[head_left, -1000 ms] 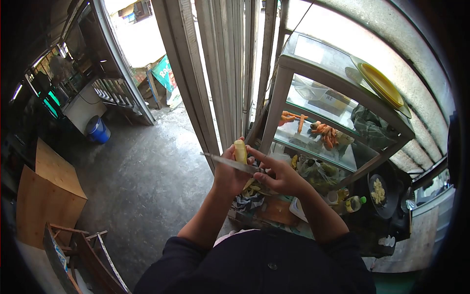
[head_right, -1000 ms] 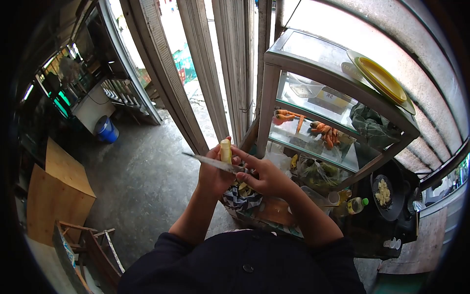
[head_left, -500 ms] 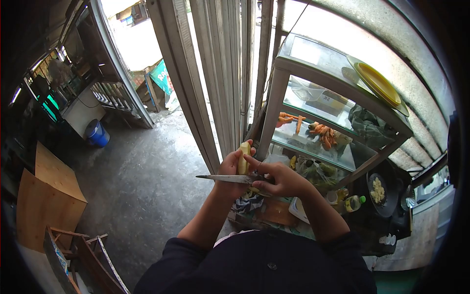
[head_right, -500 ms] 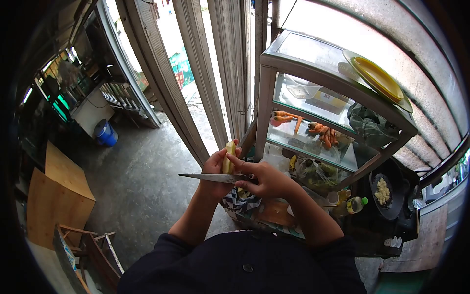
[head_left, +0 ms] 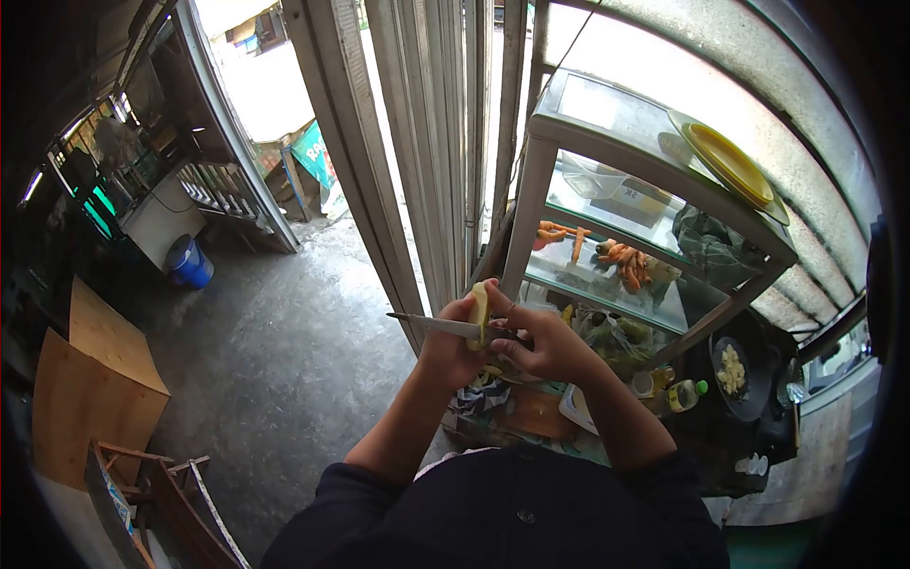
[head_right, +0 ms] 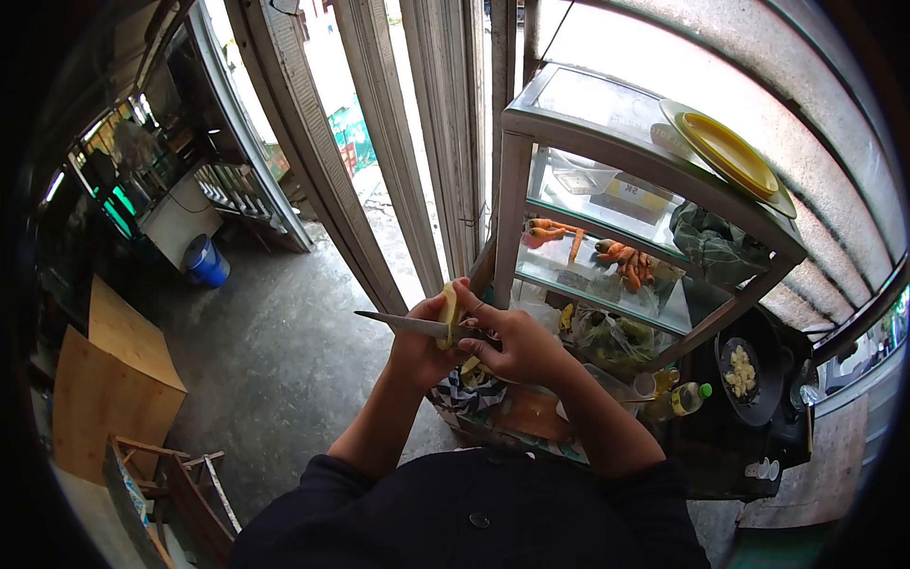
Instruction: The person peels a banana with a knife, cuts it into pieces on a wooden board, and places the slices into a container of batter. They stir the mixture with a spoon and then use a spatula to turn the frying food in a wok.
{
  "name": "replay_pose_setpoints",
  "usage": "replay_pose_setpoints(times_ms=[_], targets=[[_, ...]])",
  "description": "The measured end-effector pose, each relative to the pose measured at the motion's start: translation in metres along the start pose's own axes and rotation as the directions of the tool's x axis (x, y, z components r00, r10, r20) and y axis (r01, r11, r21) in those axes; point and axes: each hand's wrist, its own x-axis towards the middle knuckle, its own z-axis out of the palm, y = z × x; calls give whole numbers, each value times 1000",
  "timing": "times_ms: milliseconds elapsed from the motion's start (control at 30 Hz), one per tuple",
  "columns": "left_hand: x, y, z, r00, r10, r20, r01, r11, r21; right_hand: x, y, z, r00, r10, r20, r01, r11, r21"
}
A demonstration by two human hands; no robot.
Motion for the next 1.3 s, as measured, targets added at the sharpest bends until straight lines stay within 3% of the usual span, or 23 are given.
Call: replay_pose_setpoints(times_ms=[67, 167, 333, 400, 500, 533, 567, 700, 767, 867, 900, 967, 1000, 1133, 1200, 1300], targets=[[-1, 0, 0, 993, 0, -119, 8, 998, 61, 0, 3, 3, 1000, 12, -14, -12, 1000, -1], [-3, 0, 6, 983, 10, -181, 9, 994, 105, -1, -1, 4, 998, 56, -26, -56, 998, -4], [-4, -3, 10, 985, 33, -169, -3, 985, 172, -1, -12, -1, 985, 170, 5, -169, 981, -93], [-5, -3, 10, 979, 64, -195, -21, 976, 215, -1, -7, 2, 995, 48, -87, -57, 994, -97], [-7, -3, 11, 992, 78, -100, -44, 951, 305, -1, -2, 0, 992, -2, -123, -21, 982, -189], [-7, -5, 19, 979, 89, -183, -15, 928, 373, -2, -4, -1, 992, -2, -124, -22, 982, -189], [-7, -6, 25, 959, 106, -263, 20, 899, 437, -2, -9, -4, 991, 62, -117, -78, 988, -135], [-17, -11, 12, 946, 87, -312, 64, 894, 444, -9, -11, -4, 981, 189, -52, -189, 982, 5], [-16, -13, -34, 953, 270, -134, -50, 578, 814, -10, -9, -3, 984, 172, -54, -172, 985, 8], [-23, -17, -2, 942, 319, -109, -51, 454, 890, -9, -15, -4, 975, 219, -40, -219, 976, 4], [-23, -17, -1, 942, 318, -110, -49, 454, 890, -10, -18, -4, 959, 281, -22, -281, 960, -4], [-20, -16, 0, 931, 186, -314, 24, 827, 562, -9, -4, 0, 971, 235, -53, -233, 972, 38], [-12, -12, 0, 933, 189, -305, 18, 823, 568, -2, 5, -3, 979, 180, -92, -173, 982, 72], [-15, -8, 5, 939, 153, -309, 53, 822, 566, 0, 12, 2, 945, 225, -238, -213, 974, 74], [-20, -3, 4, 949, 130, -286, 46, 842, 537, 3, 17, 3, 926, 84, -369, -121, 989, -79], [-27, 7, -9, 985, 75, -153, -11, 924, 383, 3, 19, 7, 954, 49, -295, -108, 977, -185]])
